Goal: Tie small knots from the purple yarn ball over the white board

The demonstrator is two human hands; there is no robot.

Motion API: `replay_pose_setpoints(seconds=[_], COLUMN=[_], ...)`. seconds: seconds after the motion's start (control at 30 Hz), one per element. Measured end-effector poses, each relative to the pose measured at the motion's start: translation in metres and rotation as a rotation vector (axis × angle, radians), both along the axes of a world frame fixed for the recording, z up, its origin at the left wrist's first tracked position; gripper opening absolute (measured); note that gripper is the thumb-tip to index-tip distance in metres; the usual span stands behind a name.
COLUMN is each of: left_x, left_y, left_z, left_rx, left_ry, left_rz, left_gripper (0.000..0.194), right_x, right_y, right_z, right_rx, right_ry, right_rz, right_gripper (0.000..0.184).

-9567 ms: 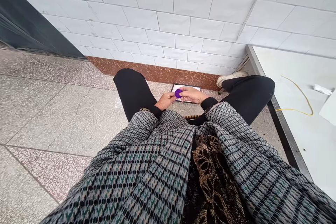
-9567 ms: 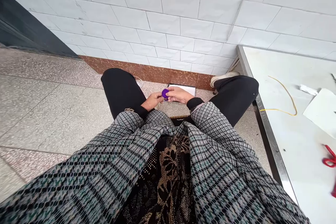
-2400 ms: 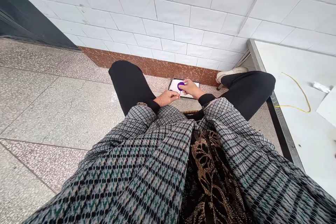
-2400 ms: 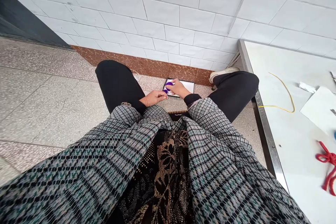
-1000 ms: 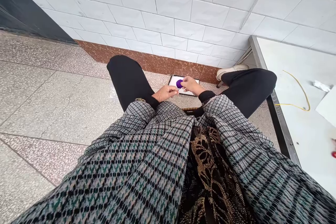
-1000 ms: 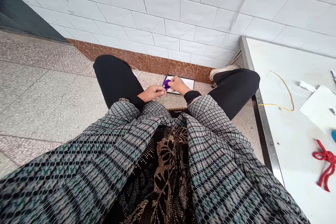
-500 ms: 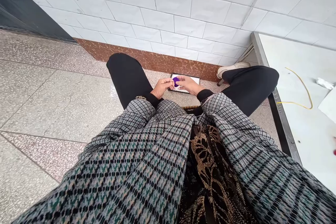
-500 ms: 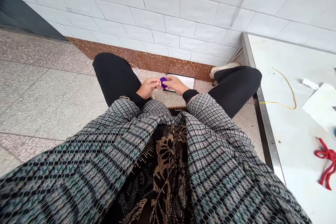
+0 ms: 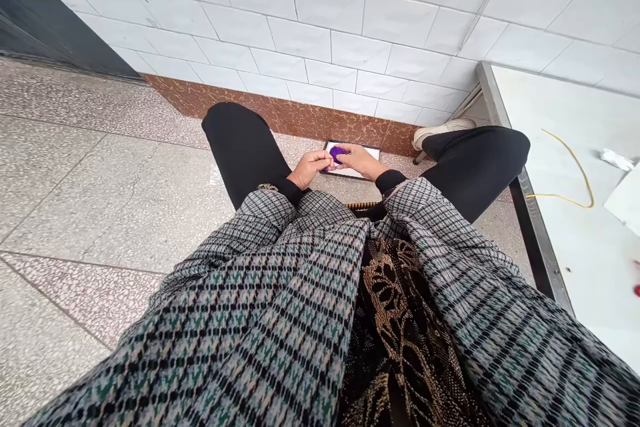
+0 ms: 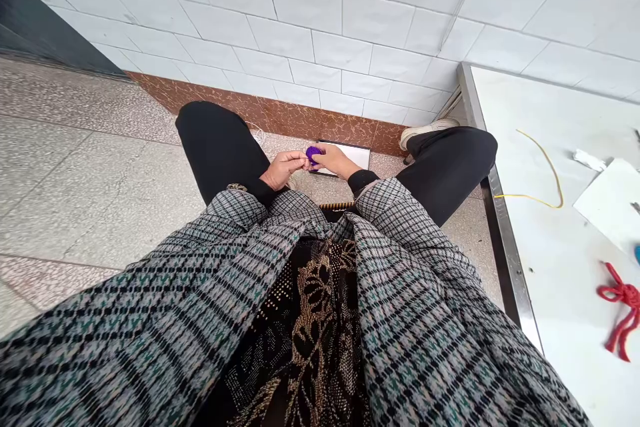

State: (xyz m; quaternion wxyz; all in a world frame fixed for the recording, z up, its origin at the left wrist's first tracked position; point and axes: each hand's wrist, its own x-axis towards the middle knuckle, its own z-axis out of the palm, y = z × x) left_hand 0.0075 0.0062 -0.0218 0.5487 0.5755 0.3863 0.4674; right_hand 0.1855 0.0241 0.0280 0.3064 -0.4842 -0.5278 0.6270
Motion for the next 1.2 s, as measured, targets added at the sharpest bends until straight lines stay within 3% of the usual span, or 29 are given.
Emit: replay_pose_setpoints(seconds=[0.17,0.4,0.53,0.63,0.7,0.77,0.83,0.9,1.0,1.1,1.2], left_x=[-0.004,-0.015,-0.013,-0.006,-0.002,-0.001,-0.002,-0.005,-0.010,-0.014,-0.014], left_y=[-0.003,0.003,0.010,0.011,0.008,0.004,0.002,0.000,0.001,0.005,0.010], left_z=[0.005,0.014,0.007,-0.001,-0.006,-0.007,-0.007,-0.004,0.001,0.003,-0.002], left_rx=[0.058,0.142,0.059,-0.031,-0.059,-0.059,-0.031,0.026,0.092,0.075,0.022], left_ry=[0.174,0.332,0.309,0.312,0.343,0.389,0.423,0.421,0.367,0.339,0.334], left_rz=[-0.101,0.174,0.199,0.096,-0.067,-0.254,-0.335,-0.262,-0.085,0.014,0.100], left_gripper=[0.024,0.017,0.013,0.014,0.017,0.019,0.021,0.021,0.019,0.017,0.015], right_x=[0.001,0.010,0.010,0.007,0.005,0.004,0.005,0.008,0.013,0.016,0.016], right_y=[0.000,-0.006,-0.012,-0.013,-0.011,-0.007,-0.002,0.001,0.004,0.001,-0.005], right_z=[0.002,0.010,0.023,0.028,0.028,0.023,0.015,0.006,-0.003,-0.002,0.009], right_rx=[-0.013,-0.179,-0.256,-0.217,-0.156,-0.075,0.003,0.055,0.041,-0.056,-0.167], right_ry=[-0.070,-0.079,0.087,0.180,0.192,0.134,-0.038,-0.289,-0.520,-0.379,-0.091], right_rz=[-0.158,0.079,0.162,0.089,-0.022,-0.131,-0.176,-0.132,0.080,0.276,0.292], right_gripper=[0.019,0.021,0.017,0.016,0.016,0.017,0.021,0.025,0.022,0.013,0.012])
